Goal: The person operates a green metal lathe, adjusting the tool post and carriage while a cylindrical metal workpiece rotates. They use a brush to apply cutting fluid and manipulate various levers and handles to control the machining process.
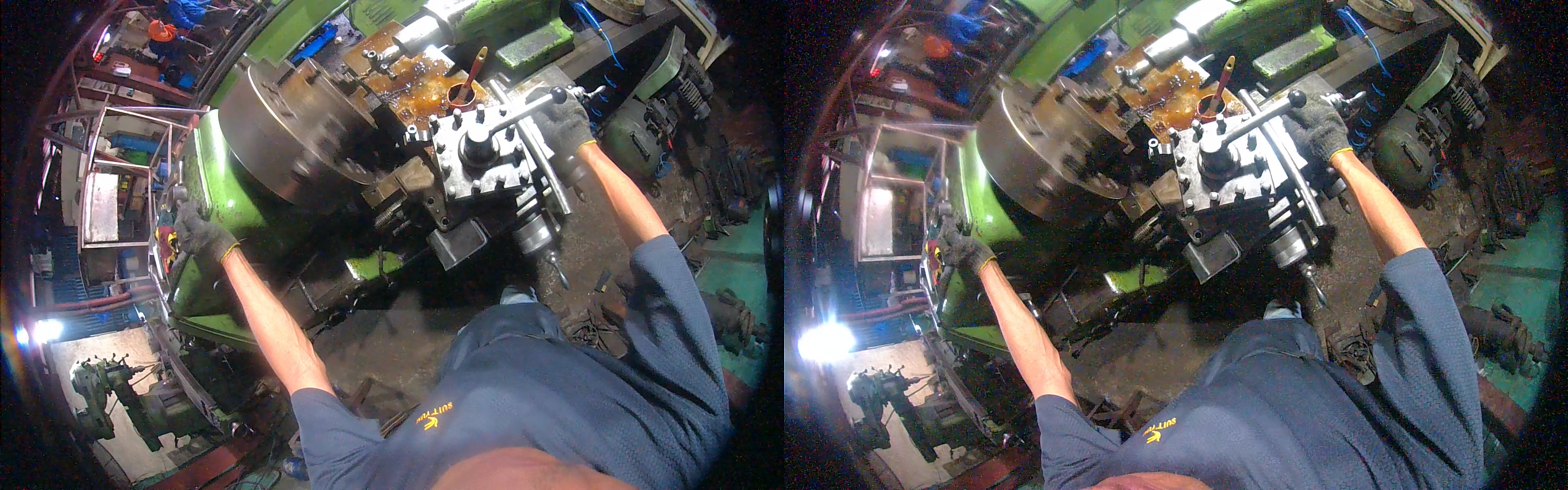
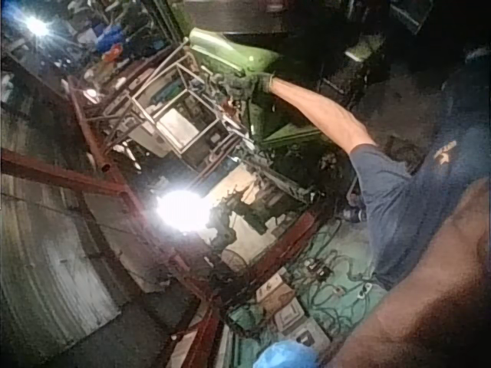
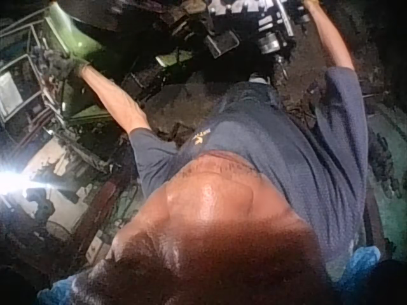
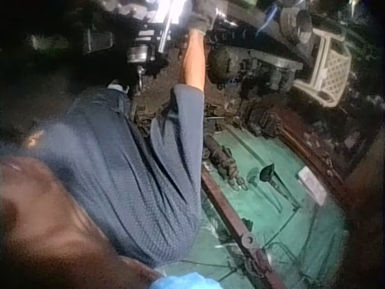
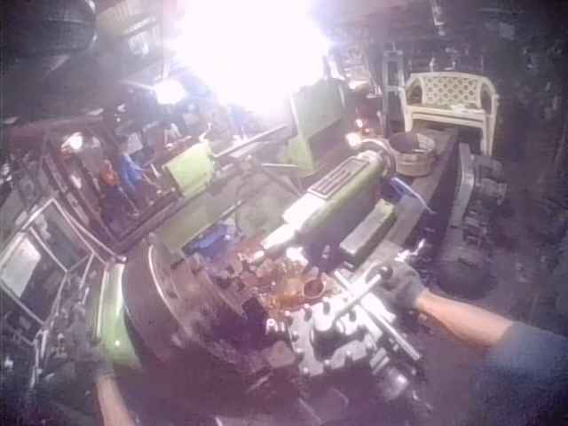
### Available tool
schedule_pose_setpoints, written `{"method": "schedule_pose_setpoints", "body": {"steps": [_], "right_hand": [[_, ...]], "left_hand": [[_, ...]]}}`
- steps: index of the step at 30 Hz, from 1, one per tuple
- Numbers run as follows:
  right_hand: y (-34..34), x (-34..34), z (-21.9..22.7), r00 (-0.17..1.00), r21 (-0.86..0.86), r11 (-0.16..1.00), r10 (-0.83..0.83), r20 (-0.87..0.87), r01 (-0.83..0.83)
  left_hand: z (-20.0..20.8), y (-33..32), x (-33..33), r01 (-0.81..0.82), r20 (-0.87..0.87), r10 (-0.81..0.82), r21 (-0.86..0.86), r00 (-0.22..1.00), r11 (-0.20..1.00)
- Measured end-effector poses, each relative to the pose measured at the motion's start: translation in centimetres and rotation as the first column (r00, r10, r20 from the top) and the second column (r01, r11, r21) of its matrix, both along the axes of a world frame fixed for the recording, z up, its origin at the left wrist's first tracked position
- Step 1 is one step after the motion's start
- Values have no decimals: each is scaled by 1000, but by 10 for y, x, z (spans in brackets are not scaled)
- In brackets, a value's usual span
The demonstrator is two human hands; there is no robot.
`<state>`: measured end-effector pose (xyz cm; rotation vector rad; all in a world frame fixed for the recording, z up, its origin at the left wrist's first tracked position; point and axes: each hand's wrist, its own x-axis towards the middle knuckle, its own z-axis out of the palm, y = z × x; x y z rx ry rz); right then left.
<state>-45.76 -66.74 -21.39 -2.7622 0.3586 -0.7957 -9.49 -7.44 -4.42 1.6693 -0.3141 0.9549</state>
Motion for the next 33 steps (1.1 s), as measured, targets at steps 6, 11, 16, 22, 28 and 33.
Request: {"method": "schedule_pose_setpoints", "body": {"steps": [6,11,16,22,28,33], "right_hand": [[6,-1,9,995,122,991,-51,-86,61],[1,-1,3,1000,9,1000,-15,-10,15],[7,-3,11,995,48,997,-54,-84,58],[5,-4,9,996,12,999,-52,-73,53],[6,-3,10,995,44,997,-59,-85,63],[5,-2,6,999,12,999,-39,-27,40]], "left_hand": [[-4,9,8,-9,-10,9,5,1000,1000],[-5,2,6,-29,-35,29,-1,999,1000],[-7,15,12,-103,18,101,113,995,988],[-12,19,20,-100,18,99,85,995,991],[-10,13,15,-59,68,55,62,996,996],[-7,13,12,-49,14,49,28,999,998]]}}
